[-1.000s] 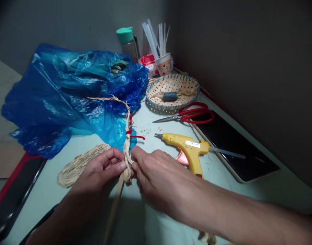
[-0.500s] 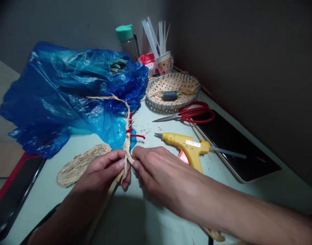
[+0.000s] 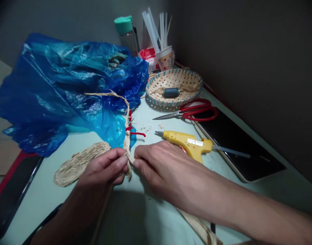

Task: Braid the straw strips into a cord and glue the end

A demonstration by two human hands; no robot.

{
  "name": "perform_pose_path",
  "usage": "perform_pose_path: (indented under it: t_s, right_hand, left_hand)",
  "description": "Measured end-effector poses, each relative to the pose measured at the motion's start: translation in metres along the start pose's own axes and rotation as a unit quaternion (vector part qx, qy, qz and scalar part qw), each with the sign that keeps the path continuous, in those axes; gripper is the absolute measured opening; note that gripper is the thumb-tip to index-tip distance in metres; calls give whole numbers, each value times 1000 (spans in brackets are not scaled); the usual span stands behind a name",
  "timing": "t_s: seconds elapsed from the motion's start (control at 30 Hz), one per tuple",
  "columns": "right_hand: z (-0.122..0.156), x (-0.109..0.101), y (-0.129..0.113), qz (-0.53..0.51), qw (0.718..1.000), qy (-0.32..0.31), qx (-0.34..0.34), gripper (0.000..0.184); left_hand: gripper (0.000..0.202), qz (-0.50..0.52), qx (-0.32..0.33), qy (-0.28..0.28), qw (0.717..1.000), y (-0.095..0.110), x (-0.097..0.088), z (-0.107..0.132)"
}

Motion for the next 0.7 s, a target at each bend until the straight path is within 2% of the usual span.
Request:
perform_pose_path:
  t_s: [0.13, 0.37, 0.57, 0.7]
  right_hand:
    - [-1, -2, 6, 4, 1000, -10, -10, 32]
    - [-6, -8, 3, -18, 999, -23, -14, 30]
    - [-7, -1, 9, -54, 996, -67, 10, 27]
    - [-7, 5, 9, -50, 996, -79, 3, 31]
  left_hand:
    - [22, -47, 3, 29, 998, -1, -5, -2]
    - [23, -33, -1, 41, 999, -3, -8, -3]
    - [23, -25, -9, 36, 999, -4, -6, -3]
    - [24, -21, -18, 37, 999, -5, -5, -3]
Point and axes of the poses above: each hand's wrist, its own z-axis away from the middle knuckle, its own x-axis out of the palm, y = z × x, the point moved 7 cm from there along -z, towards the middle knuckle, and after that the axes turned 15 degrees about -z, right-handed, at the moved point
